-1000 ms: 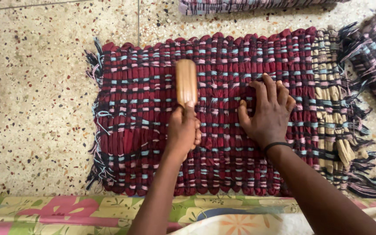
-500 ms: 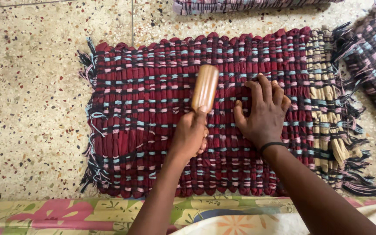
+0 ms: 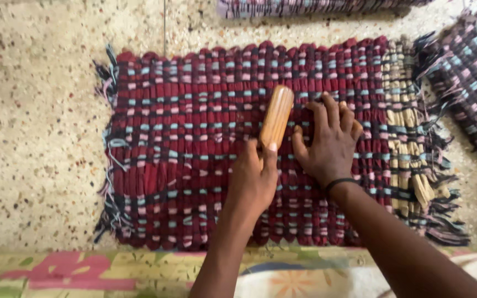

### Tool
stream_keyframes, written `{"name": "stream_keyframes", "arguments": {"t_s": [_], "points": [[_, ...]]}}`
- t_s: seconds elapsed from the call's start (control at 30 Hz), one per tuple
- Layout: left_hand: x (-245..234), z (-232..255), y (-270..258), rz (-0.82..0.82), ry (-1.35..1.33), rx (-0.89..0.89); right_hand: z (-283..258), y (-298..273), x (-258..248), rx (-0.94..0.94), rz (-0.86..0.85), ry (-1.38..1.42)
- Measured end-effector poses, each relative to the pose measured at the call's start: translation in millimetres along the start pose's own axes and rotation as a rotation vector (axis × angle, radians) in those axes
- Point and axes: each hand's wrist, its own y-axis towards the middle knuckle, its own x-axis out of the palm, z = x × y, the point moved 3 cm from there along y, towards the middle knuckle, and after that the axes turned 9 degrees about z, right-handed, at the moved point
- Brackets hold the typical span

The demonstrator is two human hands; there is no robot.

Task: The person uses a wooden brush to repeatedly stroke a woven mat placed on the floor. The left hand stabilizes the mat while the right hand moves the brush back and forth across the surface to smooth the fibers.

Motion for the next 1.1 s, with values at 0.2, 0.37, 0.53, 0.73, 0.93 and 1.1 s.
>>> {"name": "stream_keyframes", "arguments": {"t_s": [0.2, 0.37, 0.53, 0.73, 0.93, 1.1], "points": [[-56, 20, -30, 0.067, -0.009, -0.099, 6, -1, 6, -0.044, -0.021, -0.007], [-100, 34, -28, 0.054, 0.009, -0.215, 5, -7, -12, -0.011, -0.031, 0.094], [-111, 20, 10, 0.223, -0.42, -0.059, -36, -8, -22, 0.338, -0.457, 0.204], [-106, -10, 27, 0.303, -0.95, -0.336, -73, -20, -16, 0.21, -0.371, 0.403], [-113, -14, 29, 0.318, -1.262, -0.319, -19, 3, -37, 0.146, -0.649, 0.371], [-114, -15, 28, 0.321, -1.349, -0.336, 5, 2, -97, -0.153, -0.643, 0.366]]}}
